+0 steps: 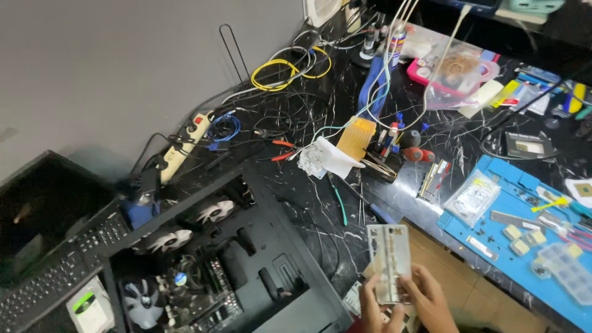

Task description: The person works on a computer case, handling a motherboard, a power supply unit, and I/O shield panels by hand.

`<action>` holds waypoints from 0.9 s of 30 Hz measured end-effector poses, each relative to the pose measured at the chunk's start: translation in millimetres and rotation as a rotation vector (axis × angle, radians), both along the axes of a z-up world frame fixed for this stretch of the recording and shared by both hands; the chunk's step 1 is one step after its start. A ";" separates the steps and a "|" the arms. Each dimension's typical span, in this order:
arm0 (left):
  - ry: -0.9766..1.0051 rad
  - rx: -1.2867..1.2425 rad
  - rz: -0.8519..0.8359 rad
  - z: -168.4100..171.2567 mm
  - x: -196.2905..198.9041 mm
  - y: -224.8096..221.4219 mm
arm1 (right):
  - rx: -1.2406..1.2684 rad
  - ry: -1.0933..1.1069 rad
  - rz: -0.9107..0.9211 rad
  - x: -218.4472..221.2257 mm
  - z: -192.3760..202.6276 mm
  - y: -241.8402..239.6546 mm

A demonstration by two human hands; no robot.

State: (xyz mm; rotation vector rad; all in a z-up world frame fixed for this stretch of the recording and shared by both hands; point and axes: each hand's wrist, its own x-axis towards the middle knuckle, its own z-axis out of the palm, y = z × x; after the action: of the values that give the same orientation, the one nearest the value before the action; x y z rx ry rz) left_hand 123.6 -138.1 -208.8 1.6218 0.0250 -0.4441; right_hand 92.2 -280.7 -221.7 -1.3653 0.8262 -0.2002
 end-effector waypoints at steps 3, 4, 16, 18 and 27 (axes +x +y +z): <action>-0.212 0.054 0.111 -45.7 21.7 -14.6 | 0.068 0.121 0.155 54.0 24.4 -4.9; -0.197 0.058 0.125 -51.0 31.0 -18.9 | 0.069 0.136 0.169 66.4 24.5 -11.9; 0.022 -0.025 0.187 -22.1 47.7 -22.3 | -0.204 0.001 0.766 84.6 -6.4 -30.6; 0.028 -0.041 0.171 -10.8 34.5 -14.6 | -0.334 0.013 0.656 66.0 -7.3 -26.9; 0.231 -0.201 -0.188 18.8 -6.2 41.7 | -0.286 0.039 0.242 -81.2 68.2 12.4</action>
State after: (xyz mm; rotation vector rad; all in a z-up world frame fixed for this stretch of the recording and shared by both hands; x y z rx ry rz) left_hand 117.4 -96.4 -190.0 1.3737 0.0013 -0.7547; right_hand 11.0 -268.3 -153.4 -1.7297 0.6741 -0.1053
